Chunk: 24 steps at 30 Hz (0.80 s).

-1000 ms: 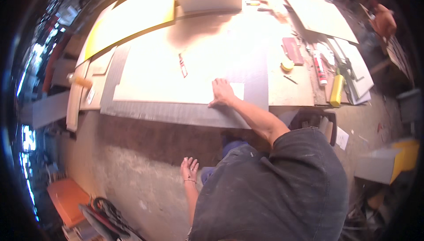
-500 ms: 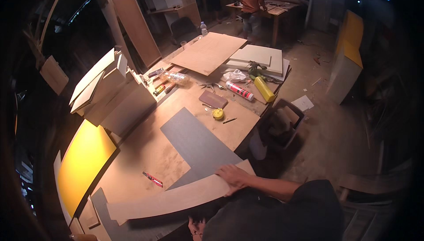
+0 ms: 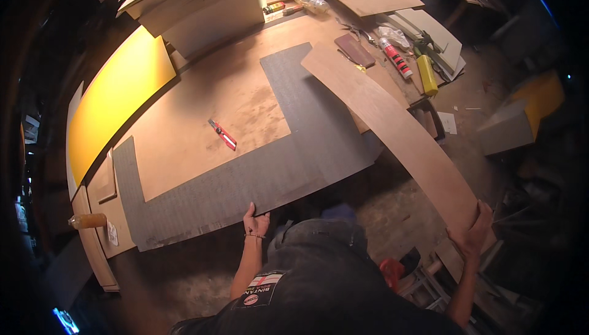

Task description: The person uses a utility knife to cut a strip of wood veneer and then applies it to a larger panel, using a cloth to press it down.

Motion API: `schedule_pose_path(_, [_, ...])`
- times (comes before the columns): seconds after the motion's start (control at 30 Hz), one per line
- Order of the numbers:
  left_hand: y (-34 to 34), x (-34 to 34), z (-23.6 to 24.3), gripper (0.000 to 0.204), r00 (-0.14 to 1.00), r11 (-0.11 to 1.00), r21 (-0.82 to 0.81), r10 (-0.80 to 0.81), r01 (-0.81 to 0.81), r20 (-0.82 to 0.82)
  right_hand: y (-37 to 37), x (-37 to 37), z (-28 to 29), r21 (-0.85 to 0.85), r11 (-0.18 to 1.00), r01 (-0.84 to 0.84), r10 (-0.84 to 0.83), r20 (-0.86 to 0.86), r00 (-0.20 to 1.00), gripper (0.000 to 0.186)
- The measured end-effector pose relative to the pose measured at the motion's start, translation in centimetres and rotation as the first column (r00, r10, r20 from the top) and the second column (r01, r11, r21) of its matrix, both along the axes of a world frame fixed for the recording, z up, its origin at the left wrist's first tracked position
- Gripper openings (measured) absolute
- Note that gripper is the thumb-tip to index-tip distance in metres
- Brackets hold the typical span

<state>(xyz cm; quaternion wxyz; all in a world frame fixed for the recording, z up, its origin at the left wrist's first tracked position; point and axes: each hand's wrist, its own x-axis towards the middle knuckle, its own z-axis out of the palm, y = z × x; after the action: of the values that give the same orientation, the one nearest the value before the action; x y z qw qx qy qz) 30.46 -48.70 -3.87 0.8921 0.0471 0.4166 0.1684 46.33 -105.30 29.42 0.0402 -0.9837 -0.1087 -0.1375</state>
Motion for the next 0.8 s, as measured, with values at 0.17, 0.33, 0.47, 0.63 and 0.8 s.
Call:
schedule_pose_path(0.17, [-0.1,0.0,-0.2,0.045,0.993,0.994,-0.100,0.046,-0.035,0.106,-1.3,-2.5,0.4,-0.076,0.996,0.039,-0.034,0.065,0.997,0.107])
schedule_pose_path(0.33, [0.1,0.3,0.4,0.048,0.996,0.999,-0.023,-0.025,0.027,0.085,-1.0,-4.4,-0.3,-0.052,0.994,0.093,-0.095,-0.052,0.994,0.106])
schedule_pose_path(0.47, [-0.4,-0.6,2.2,0.056,0.992,0.992,-0.042,-0.121,0.122,0.019,-0.4,-6.6,-4.3,0.080,0.985,0.150,-0.147,-0.037,0.988,0.107])
schedule_pose_path(0.63, [-1.2,-2.0,1.2,0.049,0.909,0.910,0.001,-0.415,0.415,-0.030,2.9,-8.1,-13.1,0.445,0.839,0.313,-0.296,-0.109,0.949,0.104])
schedule_pose_path(0.8, [0.7,-1.9,-3.1,0.068,-0.156,-0.180,-0.036,-0.718,0.983,-0.678,9.0,-6.9,-17.7,0.659,0.627,0.416,-0.340,-0.249,0.907,0.104])
